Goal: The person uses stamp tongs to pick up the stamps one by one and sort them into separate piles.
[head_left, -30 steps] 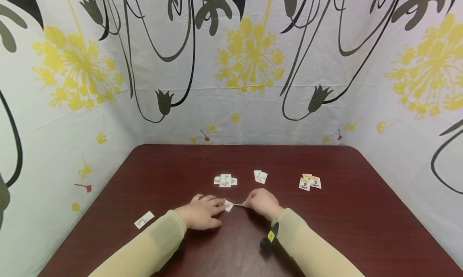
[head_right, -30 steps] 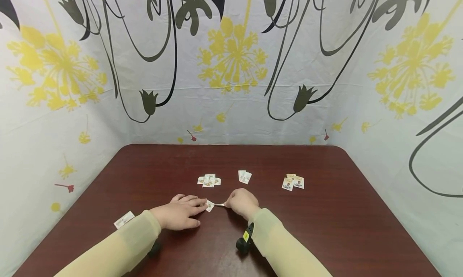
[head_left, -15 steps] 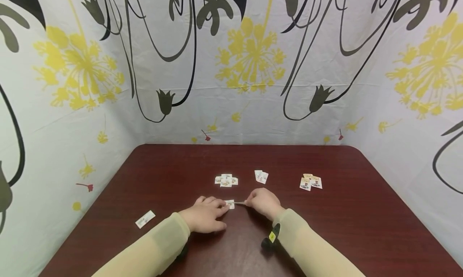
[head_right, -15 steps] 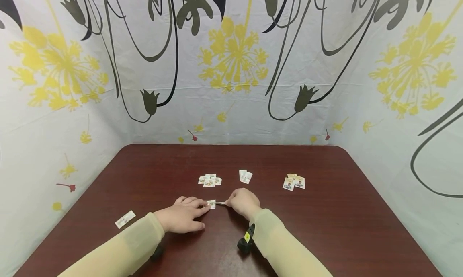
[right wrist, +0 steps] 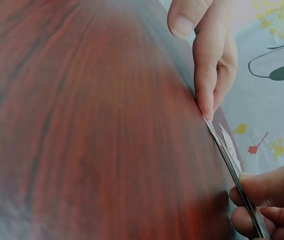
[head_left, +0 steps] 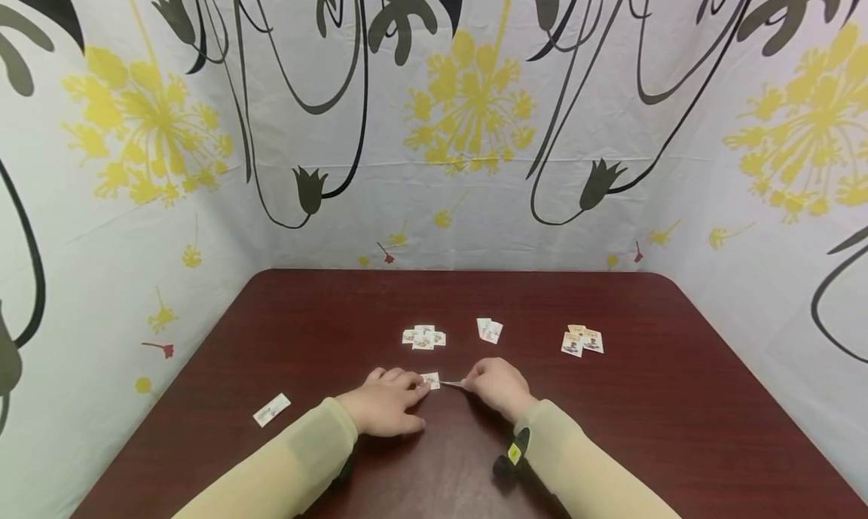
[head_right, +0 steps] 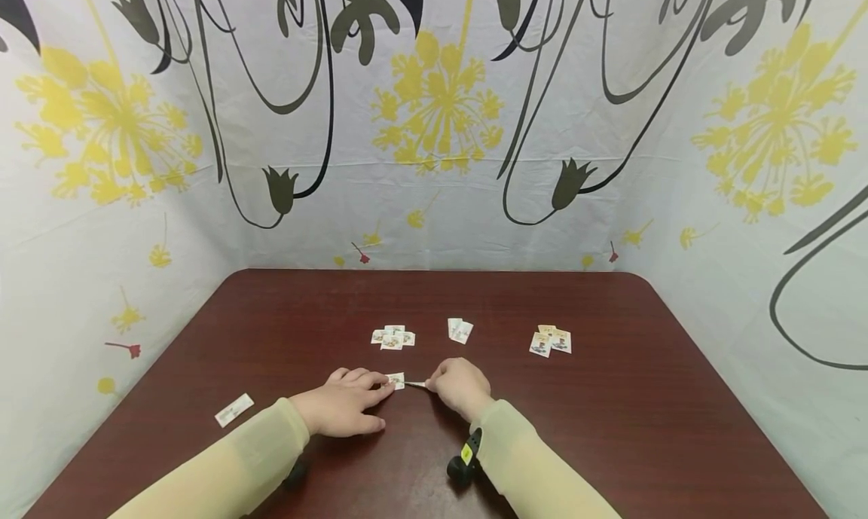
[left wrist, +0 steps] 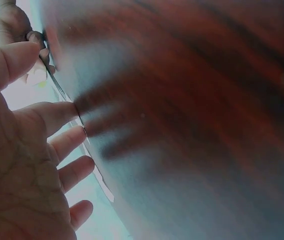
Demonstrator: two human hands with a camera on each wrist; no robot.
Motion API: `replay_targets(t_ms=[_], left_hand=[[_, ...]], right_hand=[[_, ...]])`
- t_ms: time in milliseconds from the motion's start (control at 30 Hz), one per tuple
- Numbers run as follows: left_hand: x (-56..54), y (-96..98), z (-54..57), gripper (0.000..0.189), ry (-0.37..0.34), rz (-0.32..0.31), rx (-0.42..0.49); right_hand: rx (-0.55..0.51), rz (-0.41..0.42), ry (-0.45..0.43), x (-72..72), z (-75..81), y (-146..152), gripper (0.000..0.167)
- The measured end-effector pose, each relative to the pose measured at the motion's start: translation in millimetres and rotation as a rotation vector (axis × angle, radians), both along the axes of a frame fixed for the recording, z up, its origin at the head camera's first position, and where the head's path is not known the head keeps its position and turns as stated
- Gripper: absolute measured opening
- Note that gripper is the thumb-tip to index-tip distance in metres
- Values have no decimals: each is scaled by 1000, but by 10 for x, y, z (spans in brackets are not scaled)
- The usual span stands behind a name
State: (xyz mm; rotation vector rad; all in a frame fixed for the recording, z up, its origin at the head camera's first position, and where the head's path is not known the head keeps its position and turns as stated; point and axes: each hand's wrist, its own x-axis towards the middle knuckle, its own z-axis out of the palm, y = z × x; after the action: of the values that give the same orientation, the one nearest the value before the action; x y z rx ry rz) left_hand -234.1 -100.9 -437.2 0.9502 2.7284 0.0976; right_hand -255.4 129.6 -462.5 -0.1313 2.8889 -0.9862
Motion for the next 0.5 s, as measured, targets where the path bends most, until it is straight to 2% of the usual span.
replay_targets(t_ms=[500], left_hand=[[-8,-29,-37,65,-15,-7,23]], right_hand=[[-9,-33,-5,39,-23,-13,15]])
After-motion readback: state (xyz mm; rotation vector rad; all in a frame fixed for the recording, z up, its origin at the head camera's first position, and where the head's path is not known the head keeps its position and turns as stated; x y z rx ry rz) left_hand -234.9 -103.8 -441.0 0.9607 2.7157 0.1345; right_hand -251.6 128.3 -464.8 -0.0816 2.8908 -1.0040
